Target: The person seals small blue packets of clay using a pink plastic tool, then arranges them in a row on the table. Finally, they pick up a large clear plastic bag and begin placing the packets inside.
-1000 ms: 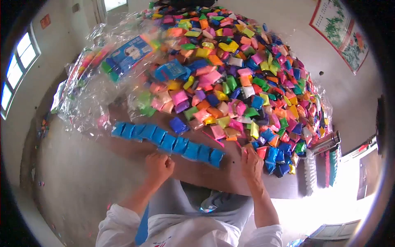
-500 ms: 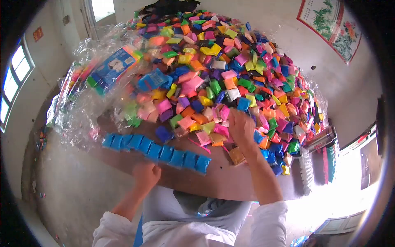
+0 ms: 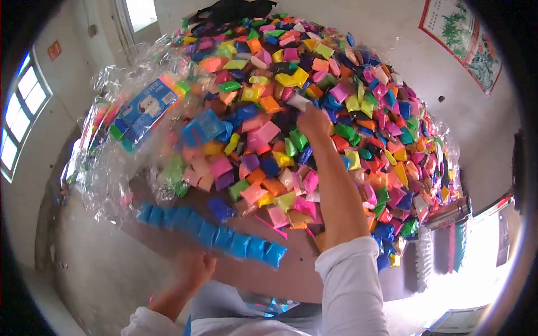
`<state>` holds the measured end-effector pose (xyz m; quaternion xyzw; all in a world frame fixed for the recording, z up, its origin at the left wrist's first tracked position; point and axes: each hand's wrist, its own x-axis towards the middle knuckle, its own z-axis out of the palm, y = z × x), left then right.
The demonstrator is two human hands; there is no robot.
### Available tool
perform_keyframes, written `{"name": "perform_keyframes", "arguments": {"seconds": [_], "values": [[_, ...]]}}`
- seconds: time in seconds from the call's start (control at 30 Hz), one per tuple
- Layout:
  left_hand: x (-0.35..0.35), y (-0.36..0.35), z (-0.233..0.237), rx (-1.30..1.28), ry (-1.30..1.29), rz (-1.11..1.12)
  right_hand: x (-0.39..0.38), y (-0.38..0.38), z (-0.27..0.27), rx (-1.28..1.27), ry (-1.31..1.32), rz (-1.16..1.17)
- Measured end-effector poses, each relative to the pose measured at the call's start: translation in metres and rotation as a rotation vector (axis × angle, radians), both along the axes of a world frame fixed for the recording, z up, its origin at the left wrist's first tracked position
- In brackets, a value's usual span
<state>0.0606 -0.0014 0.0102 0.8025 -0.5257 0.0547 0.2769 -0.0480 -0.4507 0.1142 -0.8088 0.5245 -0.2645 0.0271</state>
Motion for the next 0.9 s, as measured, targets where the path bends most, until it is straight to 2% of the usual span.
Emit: {"name": "perform_keyframes", "arguments": {"seconds": [0.13,0.2,0.3,0.37,0.43,0.53,0.6,0.67,0.73,0.77,0.83,0.87,0.9], "values": [[-0.001,-0.002,0.009,0.101,0.018,-0.053,0.004,0.041,-0.014,0.055,0.006,0.008],[0.001,-0.003,-0.004,-0.062,-0.130,-0.041,-0.001,0.055,-0.020,-0.094,-0.004,0.263],[0.003,-0.004,0.001,0.003,-0.168,-0.065,-0.006,0.054,-0.015,-0.129,-0.143,0.312],[0.005,-0.003,-0.004,-0.006,-0.170,-0.062,-0.008,0.044,0.007,-0.330,-0.336,0.098],[0.006,0.003,-0.011,-0.003,-0.170,-0.054,-0.012,0.004,0.014,-0.307,-0.398,0.005],[0.010,0.004,-0.011,-0.033,-0.209,-0.075,-0.018,-0.035,0.026,-0.181,-0.315,-0.040],[0.006,-0.003,-0.002,-0.088,-0.141,-0.121,-0.015,-0.056,0.020,0.091,-0.125,0.037],[0.007,0.000,-0.004,-0.066,-0.157,-0.102,-0.018,-0.065,0.010,0.042,-0.156,0.044],[0.005,0.002,-0.005,-0.039,-0.167,-0.093,-0.027,-0.065,0.008,0.131,-0.213,0.294],[0.004,0.000,-0.004,-0.067,-0.184,-0.070,-0.033,-0.063,0.006,0.133,-0.209,0.291],[0.000,0.001,-0.003,-0.094,-0.186,-0.052,-0.054,-0.030,0.019,0.511,-0.821,0.277],[0.001,0.001,-0.002,-0.047,-0.154,-0.042,-0.066,-0.016,0.023,0.508,-0.814,0.264],[0.002,0.003,-0.002,0.004,-0.120,-0.039,-0.081,-0.001,0.024,0.689,-0.997,0.352]]}}
